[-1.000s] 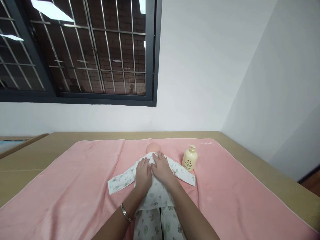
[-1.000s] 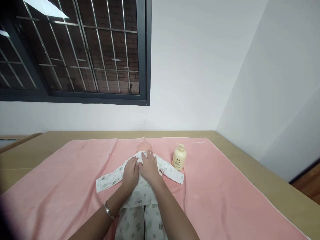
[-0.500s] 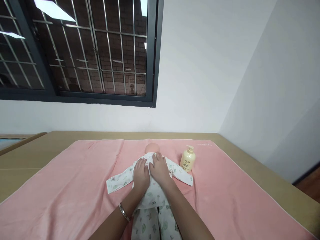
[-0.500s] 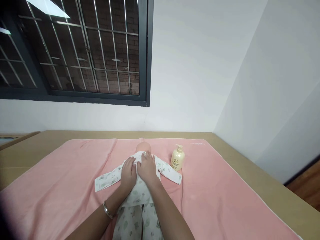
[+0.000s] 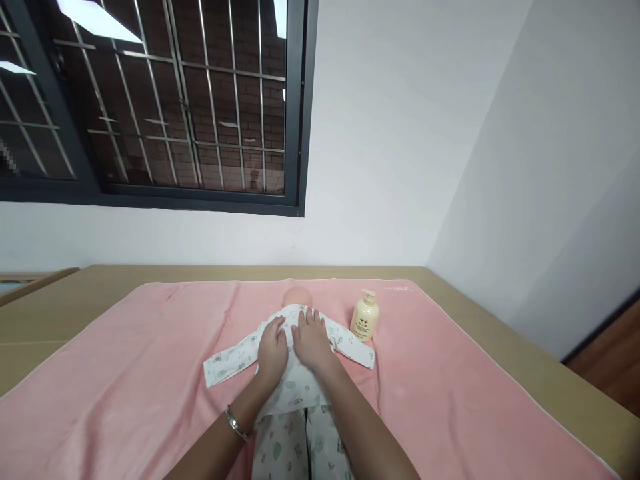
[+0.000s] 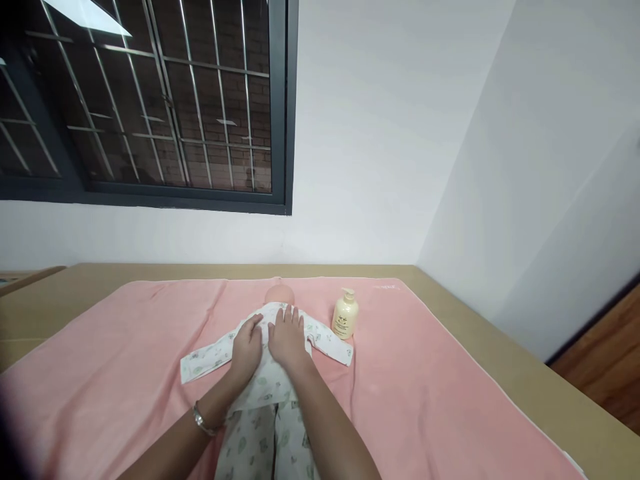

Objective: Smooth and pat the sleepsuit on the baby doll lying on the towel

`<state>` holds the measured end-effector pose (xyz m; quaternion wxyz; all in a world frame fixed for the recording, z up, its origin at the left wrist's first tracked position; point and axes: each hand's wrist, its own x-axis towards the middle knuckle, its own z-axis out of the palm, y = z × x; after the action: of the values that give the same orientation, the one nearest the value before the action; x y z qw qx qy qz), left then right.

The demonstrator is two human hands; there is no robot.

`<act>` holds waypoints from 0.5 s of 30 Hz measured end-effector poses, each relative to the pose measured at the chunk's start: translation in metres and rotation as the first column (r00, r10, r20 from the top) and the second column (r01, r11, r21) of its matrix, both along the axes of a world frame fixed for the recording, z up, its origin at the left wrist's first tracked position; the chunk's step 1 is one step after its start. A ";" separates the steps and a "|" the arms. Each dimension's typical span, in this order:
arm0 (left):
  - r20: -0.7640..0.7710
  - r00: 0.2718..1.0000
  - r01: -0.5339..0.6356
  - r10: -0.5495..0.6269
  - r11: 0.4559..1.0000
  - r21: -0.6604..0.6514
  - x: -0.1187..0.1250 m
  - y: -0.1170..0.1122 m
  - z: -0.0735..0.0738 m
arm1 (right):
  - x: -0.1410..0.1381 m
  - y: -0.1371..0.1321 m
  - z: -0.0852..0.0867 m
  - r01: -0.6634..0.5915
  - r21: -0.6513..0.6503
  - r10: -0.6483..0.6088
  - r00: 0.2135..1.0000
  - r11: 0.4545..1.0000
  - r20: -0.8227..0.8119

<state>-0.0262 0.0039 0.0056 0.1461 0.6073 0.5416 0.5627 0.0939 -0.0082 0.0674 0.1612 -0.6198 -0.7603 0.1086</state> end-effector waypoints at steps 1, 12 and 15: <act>0.052 0.999 0.001 0.000 1.000 -0.017 0.001 -0.001 0.004 | 0.001 0.002 -0.004 0.008 0.006 -0.008 1.000 1.000 0.005; 0.679 0.672 0.481 -0.295 0.872 -0.097 0.076 -0.007 0.110 | 0.076 0.023 0.040 0.473 0.387 -0.292 0.849 0.792 -0.440; 0.874 0.423 0.763 -0.237 0.614 -0.203 0.109 0.022 0.132 | 0.114 0.034 0.047 0.576 0.515 -0.324 0.804 0.635 -0.499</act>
<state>0.0826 0.0254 0.1379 0.7126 0.3621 0.3408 0.4949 0.2078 0.0255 0.1145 0.5225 -0.6667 -0.5233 -0.0926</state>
